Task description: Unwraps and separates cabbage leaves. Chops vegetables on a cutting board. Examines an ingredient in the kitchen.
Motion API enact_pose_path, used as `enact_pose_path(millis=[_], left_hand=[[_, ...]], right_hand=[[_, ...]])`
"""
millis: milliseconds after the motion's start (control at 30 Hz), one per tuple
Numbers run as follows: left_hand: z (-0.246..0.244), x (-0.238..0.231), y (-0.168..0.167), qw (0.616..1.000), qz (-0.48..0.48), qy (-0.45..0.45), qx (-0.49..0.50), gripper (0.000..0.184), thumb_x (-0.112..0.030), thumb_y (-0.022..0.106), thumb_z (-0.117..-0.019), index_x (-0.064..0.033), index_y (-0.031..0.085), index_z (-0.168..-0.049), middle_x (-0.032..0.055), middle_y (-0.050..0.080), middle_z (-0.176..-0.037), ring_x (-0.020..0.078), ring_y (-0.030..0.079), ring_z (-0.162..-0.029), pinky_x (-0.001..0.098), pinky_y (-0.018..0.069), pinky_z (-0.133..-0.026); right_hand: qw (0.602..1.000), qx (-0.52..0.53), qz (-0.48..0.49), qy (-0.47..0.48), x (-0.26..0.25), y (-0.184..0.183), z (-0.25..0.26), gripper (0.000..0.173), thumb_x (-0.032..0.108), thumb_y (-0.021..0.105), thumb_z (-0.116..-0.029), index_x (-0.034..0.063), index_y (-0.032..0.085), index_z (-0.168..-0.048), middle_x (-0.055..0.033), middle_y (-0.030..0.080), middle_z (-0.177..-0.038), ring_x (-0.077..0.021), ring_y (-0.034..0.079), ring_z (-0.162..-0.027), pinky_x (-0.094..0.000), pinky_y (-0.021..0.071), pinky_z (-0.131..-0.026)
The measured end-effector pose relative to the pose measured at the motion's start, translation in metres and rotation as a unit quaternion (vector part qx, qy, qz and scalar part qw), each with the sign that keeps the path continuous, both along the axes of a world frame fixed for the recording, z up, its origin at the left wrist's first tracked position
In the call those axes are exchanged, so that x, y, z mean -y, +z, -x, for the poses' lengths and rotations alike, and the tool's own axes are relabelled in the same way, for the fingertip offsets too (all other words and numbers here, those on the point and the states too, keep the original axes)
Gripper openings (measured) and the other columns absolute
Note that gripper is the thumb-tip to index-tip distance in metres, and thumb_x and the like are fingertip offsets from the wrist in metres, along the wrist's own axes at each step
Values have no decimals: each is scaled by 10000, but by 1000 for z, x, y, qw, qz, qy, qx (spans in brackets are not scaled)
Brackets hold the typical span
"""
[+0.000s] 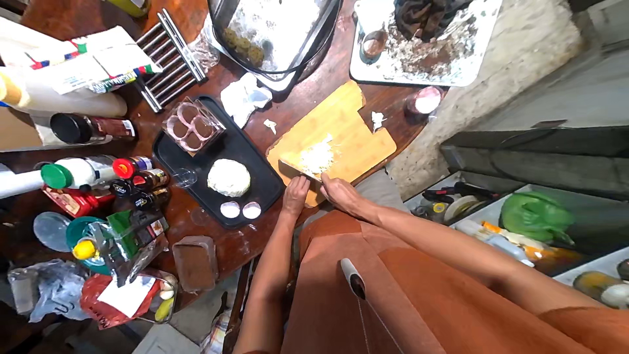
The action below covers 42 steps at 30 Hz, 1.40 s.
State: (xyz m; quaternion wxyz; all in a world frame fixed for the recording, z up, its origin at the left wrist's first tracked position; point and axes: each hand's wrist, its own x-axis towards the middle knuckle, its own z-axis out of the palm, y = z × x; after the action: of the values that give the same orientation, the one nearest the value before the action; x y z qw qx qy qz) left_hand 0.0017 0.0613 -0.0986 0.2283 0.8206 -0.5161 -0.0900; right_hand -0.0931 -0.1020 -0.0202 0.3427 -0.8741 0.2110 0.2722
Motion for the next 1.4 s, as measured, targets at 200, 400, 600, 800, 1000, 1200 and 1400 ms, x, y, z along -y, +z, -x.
enact_pose_path(millis=[200,400,600,800,1000,1200,1400], left_hand=[[2,-1,-2,1000,-3,7,6,154,88,619,-888,11,735,-954,147,705,-981,301,694,-932,413,576,-894],[3,-1,-5,1000,-3,8,21,137,80,614,-896,8,726,-927,138,698,-948,293,690,-898,402,577,-863],[3,-2,-6,1000,-2,4,20,115,73,622,-894,6,715,-887,131,677,-880,292,676,-850,406,578,-812],[2,0,-9,1000,12,11,10,139,45,615,-923,7,727,-996,163,707,-1062,306,701,-1027,415,574,-946],[7,-3,-10,1000,-1,24,-2,241,6,604,-960,-15,722,-1168,148,695,-1257,289,672,-1181,411,531,-1042],[11,-4,-9,999,12,44,1,125,49,629,-909,-6,730,-958,153,703,-1004,324,677,-1011,432,557,-931],[10,-6,-11,999,-6,40,12,74,42,667,-875,-5,721,-859,144,686,-871,314,683,-872,417,581,-821]], right_hand=[[1000,-7,1,2,-2,-5,-4,215,235,478,-1069,60,554,-1168,-149,664,-796,-369,713,-763,-528,577,-652],[1000,0,7,10,0,-8,1,208,242,467,-1069,64,553,-1135,-138,651,-754,-365,707,-731,-523,569,-630],[1000,3,10,17,1,-5,3,204,232,470,-1067,62,551,-1146,-134,650,-753,-356,706,-726,-516,568,-628],[1000,-1,-17,2,8,-14,-2,210,238,464,-1070,65,554,-1148,-129,652,-777,-341,705,-747,-512,573,-648],[998,2,-20,-51,10,-17,3,196,244,473,-1068,76,552,-1131,-122,642,-748,-332,693,-696,-510,563,-596],[1000,23,3,-1,4,-8,6,208,242,475,-1061,63,550,-1134,-120,640,-735,-338,698,-700,-510,563,-606],[999,4,13,29,4,2,11,216,239,465,-1071,53,540,-1153,-134,642,-752,-360,705,-733,-518,570,-642]])
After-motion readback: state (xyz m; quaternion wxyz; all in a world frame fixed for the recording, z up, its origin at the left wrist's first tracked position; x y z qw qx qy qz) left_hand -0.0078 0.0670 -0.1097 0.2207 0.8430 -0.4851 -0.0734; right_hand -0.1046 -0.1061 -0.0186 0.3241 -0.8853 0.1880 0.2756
